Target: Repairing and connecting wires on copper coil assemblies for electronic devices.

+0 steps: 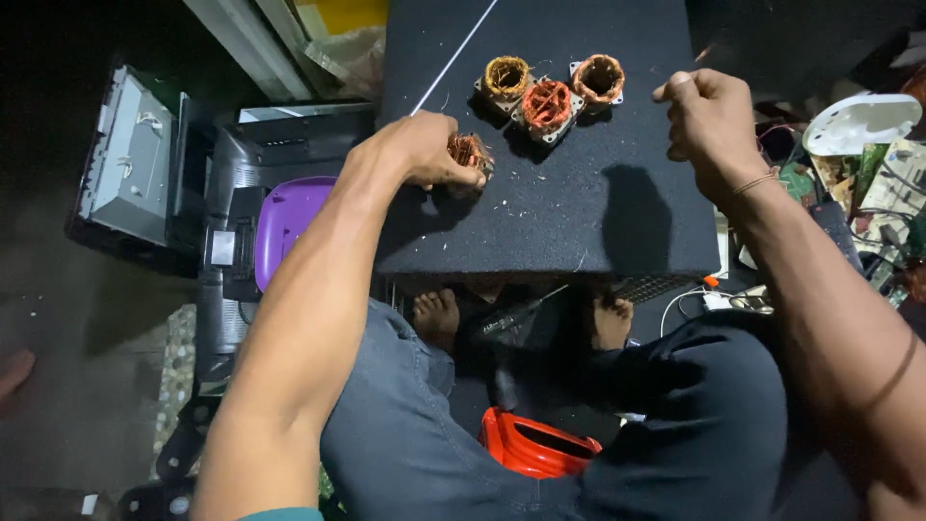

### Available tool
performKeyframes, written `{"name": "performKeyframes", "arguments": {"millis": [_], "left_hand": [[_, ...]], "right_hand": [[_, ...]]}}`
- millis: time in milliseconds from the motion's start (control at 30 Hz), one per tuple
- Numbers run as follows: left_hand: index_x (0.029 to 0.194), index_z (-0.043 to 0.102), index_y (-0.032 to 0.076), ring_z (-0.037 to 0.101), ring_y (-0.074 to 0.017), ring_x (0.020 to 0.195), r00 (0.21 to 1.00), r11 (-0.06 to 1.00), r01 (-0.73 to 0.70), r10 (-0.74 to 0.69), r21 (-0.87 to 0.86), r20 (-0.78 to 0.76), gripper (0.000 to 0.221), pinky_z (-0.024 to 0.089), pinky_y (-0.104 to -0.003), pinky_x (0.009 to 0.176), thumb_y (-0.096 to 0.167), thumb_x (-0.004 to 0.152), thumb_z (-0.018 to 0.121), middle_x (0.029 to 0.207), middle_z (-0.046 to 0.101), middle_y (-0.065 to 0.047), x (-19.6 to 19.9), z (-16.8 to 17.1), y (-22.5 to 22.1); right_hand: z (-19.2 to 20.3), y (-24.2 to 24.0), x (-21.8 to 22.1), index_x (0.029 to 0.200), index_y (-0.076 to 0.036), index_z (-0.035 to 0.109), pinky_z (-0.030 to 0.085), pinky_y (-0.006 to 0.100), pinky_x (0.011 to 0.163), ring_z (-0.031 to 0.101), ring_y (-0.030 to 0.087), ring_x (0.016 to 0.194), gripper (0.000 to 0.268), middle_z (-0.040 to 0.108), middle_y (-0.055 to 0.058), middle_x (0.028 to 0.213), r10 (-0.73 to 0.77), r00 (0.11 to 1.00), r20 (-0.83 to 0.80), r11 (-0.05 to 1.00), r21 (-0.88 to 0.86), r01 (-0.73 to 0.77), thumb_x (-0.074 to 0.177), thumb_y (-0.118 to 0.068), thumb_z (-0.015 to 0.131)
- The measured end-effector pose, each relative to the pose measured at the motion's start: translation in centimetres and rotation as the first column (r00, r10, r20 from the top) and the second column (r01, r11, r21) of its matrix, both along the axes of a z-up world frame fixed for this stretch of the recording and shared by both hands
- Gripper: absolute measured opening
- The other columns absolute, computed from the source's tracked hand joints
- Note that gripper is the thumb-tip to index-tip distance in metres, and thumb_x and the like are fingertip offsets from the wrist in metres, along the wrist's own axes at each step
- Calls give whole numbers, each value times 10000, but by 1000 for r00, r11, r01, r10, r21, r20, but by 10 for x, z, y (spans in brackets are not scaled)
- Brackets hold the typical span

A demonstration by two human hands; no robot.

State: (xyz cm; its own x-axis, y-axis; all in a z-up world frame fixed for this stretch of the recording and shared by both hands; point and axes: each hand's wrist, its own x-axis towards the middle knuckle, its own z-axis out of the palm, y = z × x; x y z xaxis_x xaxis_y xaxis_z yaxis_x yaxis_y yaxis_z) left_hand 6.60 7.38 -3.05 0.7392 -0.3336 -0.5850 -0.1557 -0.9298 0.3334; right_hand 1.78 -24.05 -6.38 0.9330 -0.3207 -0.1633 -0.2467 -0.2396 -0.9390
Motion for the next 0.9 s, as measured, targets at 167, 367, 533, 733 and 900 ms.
{"name": "performKeyframes", "arguments": {"millis": [167, 367, 533, 733, 900], "left_hand": [[1078, 634, 79, 637, -327, 873, 989, 992, 75, -87, 103, 121, 616, 480, -461, 735, 628, 849, 795, 1050, 697, -116, 4, -8, -9], [1070, 707, 68, 706, -350, 916, 963, 987, 131, -149, 96, 226, 711, 546, -479, 778, 717, 794, 799, 1070, 750, -124, 7, -22, -27], [891, 680, 67, 700, -345, 933, 953, 959, 164, -214, 230, 213, 806, 527, -479, 840, 867, 883, 581, 1030, 739, -119, 7, -51, -49], [632, 462, 139, 600, -236, 616, 953, 994, 38, -68, 103, 297, 807, 518, -487, 852, 853, 994, 358, 646, 554, -17, -2, -20, -42], [724, 504, 158, 552, -193, 618, 936, 953, 2, 104, -303, 336, 673, 418, -395, 630, 782, 938, 370, 782, 677, -31, -13, 6, -48]], "right_hand": [[-4, -14, -5, 1027, -123, 664, 340, 258, 437, 425, 71, 568, 270, 469, -47, 713, 22, 992, 128, 977, -213, 6, 1205, -253, 508], [2, -9, -8, 1050, -95, 711, 383, 276, 401, 436, 95, 524, 267, 469, -22, 662, 84, 967, 241, 955, -298, -9, 1200, -228, 536], [17, 18, -17, 1169, -34, 655, 526, 297, 589, 581, 171, 779, 211, 675, 100, 1016, 342, 937, 65, 873, -392, -291, 1151, -209, 538], [43, 48, -29, 1106, -58, 659, 512, 276, 564, 586, 141, 612, 165, 673, 62, 784, 448, 891, -80, 822, -354, -445, 1134, -189, 562], [51, 66, -33, 1041, -74, 647, 501, 264, 536, 595, 137, 589, 175, 678, 62, 772, 470, 880, -74, 852, -224, -474, 1122, -210, 574]]}}
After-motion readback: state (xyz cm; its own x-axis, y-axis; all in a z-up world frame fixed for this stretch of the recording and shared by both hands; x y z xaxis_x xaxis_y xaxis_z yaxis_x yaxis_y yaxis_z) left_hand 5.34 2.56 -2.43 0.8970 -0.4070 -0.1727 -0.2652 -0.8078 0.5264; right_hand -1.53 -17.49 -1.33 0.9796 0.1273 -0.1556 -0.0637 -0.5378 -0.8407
